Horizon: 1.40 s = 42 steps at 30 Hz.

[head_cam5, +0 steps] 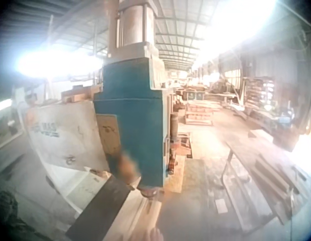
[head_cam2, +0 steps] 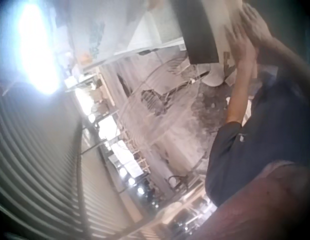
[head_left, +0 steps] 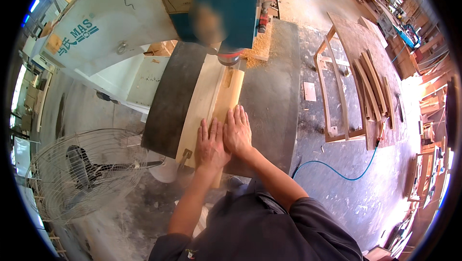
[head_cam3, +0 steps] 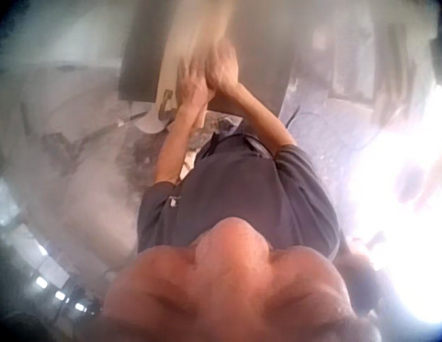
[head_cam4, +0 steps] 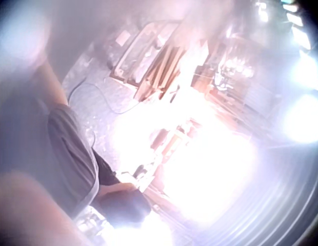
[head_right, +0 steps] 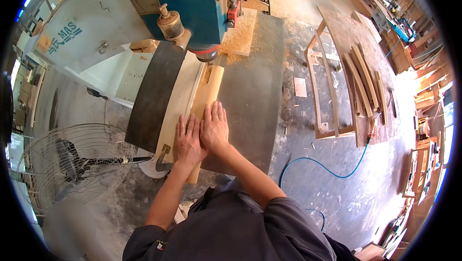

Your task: The person operates a vertical spindle router to shape the edges of wooden planks. They feed the wood through the machine, flip it to process the opposite side, and use a small orange push stick to guide the material safely past the cutter. The person repeats this process for multiple pieces of wood in a workshop environment.

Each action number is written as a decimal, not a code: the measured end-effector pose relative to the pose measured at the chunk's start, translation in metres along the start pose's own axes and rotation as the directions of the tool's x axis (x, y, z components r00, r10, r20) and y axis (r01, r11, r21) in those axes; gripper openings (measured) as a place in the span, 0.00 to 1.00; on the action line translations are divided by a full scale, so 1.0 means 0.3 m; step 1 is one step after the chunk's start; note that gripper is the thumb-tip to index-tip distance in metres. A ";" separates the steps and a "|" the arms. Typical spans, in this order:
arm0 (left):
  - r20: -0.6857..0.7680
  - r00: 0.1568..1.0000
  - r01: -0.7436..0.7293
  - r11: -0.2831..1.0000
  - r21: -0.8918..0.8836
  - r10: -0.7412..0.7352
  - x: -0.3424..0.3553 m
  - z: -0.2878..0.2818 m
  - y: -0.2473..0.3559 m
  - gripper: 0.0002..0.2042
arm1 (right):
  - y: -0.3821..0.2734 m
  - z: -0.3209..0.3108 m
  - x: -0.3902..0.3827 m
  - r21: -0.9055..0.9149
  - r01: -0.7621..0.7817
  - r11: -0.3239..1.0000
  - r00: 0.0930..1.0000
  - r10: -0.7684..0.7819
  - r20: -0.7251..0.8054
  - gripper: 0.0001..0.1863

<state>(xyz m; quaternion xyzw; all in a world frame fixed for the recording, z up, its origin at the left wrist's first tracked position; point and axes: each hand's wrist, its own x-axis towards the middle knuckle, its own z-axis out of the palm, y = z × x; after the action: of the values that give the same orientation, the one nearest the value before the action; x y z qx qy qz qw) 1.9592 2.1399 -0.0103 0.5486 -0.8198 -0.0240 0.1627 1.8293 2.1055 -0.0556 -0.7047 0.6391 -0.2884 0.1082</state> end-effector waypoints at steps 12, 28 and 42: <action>-0.085 0.991 0.104 0.994 0.013 -0.103 -0.113 -0.054 -0.076 0.31 | 0.010 0.183 -0.042 -0.132 0.262 0.956 0.961 -0.271 -0.054 0.28; -0.007 0.995 0.097 0.992 0.076 -0.096 -0.051 0.060 -0.012 0.34 | 0.171 0.083 0.065 -0.111 0.127 0.986 0.992 -0.125 0.023 0.26; -0.023 0.994 0.104 0.992 0.069 -0.102 -0.058 0.037 -0.009 0.35 | 0.180 0.094 0.042 -0.118 0.254 0.960 0.966 -0.257 -0.016 0.26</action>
<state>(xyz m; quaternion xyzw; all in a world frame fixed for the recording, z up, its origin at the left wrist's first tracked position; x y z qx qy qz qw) 1.9643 2.1530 -0.0255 0.5957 -0.7891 0.0017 0.1499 1.7994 2.0785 -0.1031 -0.7818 0.5600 -0.2736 0.0192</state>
